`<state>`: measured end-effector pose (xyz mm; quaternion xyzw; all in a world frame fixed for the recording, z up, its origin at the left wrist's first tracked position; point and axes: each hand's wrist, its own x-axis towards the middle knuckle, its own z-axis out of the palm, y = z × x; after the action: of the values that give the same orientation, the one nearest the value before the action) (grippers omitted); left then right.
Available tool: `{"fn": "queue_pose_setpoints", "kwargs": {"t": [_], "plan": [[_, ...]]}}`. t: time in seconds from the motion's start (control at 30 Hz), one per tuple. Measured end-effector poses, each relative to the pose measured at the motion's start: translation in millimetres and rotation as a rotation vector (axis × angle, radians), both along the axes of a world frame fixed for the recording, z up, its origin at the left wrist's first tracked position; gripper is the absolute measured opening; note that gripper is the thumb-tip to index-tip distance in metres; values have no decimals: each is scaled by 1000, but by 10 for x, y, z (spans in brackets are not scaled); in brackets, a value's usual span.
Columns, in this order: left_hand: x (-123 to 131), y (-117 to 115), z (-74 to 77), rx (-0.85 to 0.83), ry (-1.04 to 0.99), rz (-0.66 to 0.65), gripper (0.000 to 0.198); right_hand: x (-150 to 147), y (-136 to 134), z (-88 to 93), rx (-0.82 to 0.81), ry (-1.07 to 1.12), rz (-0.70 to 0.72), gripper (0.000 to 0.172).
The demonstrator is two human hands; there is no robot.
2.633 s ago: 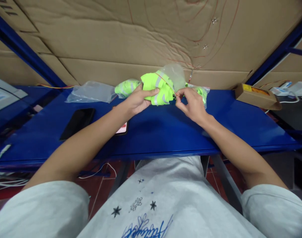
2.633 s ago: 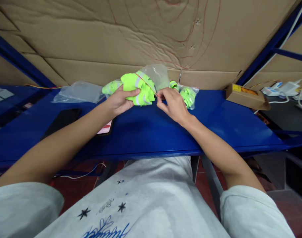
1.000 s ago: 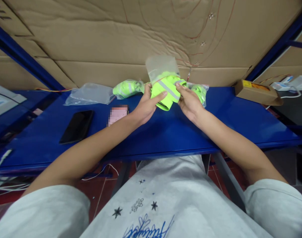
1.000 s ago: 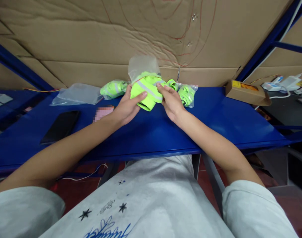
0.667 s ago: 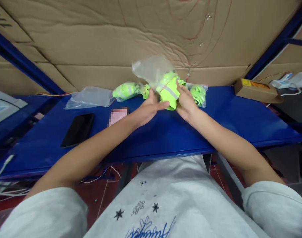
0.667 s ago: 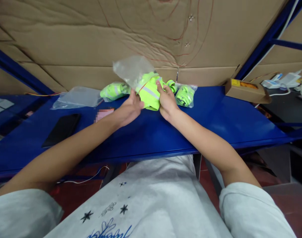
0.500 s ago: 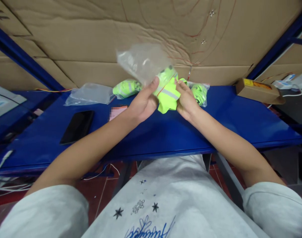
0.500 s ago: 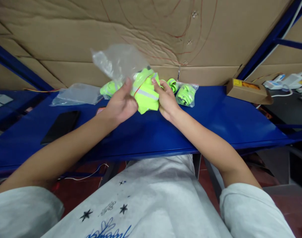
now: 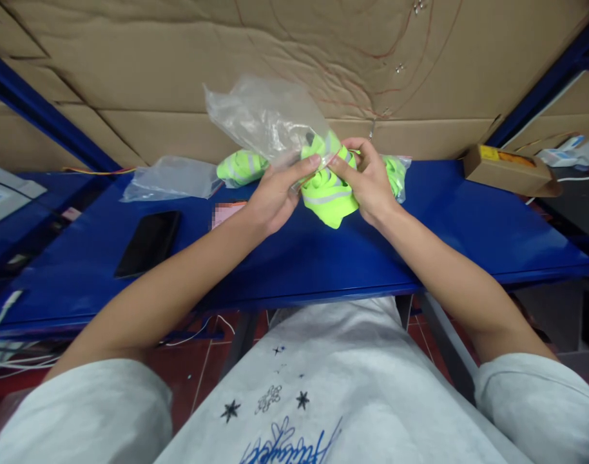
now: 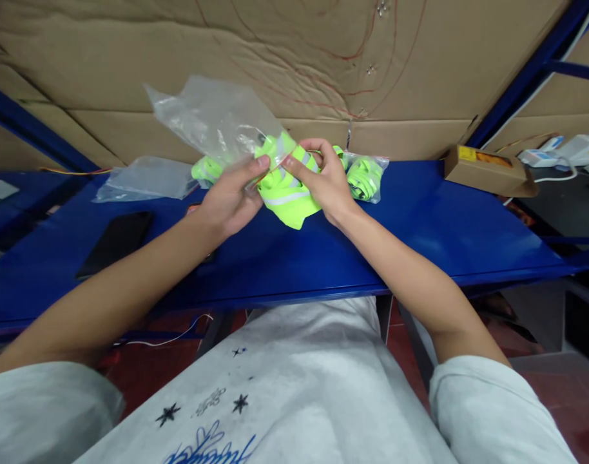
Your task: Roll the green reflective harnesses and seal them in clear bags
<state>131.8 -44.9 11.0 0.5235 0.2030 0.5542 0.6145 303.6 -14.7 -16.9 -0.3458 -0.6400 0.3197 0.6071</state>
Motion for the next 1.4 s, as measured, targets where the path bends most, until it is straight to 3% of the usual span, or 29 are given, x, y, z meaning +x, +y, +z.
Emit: {"fn": "queue_pose_setpoints", "kwargs": {"t": [0.07, 0.2, 0.4, 0.57, 0.7, 0.8, 0.87, 1.03, 1.2, 1.4], "plan": [[27, -2, -44, 4, 4, -27, 18, 49, 55, -43, 8, -8, -38, 62], [87, -18, -118, -61, -20, -57, 19, 104, 139, -113, 137, -127, -248, 56], [20, -45, -32, -115, 52, -31, 18, 170, 70, 0, 382, -353, -355, 51], [132, -83, -200, -133, 15, -60, 28, 98, 62, -78, 329, -371, -414, 50], [198, -62, -273, -133, -85, -44, 18, 28, -12, -77, 215, -272, -302, 46], [120, 7, -167, -99, -130, -109, 11, 1, -150, 26, 150, -177, -35, 47], [52, 38, -79, -66, -155, -143, 19, -14, -218, 67, 109, -139, 42, 54], [20, 2, -66, 18, -106, -61, 10, -20, -202, -39, 66, -82, -22, 56], [39, 10, -226, -35, 23, -47, 30, 12, -158, -103, -7, 69, 29, 61], [-16, 61, -184, -50, 62, -40, 29, 76, -132, -47, 24, -110, 34, 57]]}}
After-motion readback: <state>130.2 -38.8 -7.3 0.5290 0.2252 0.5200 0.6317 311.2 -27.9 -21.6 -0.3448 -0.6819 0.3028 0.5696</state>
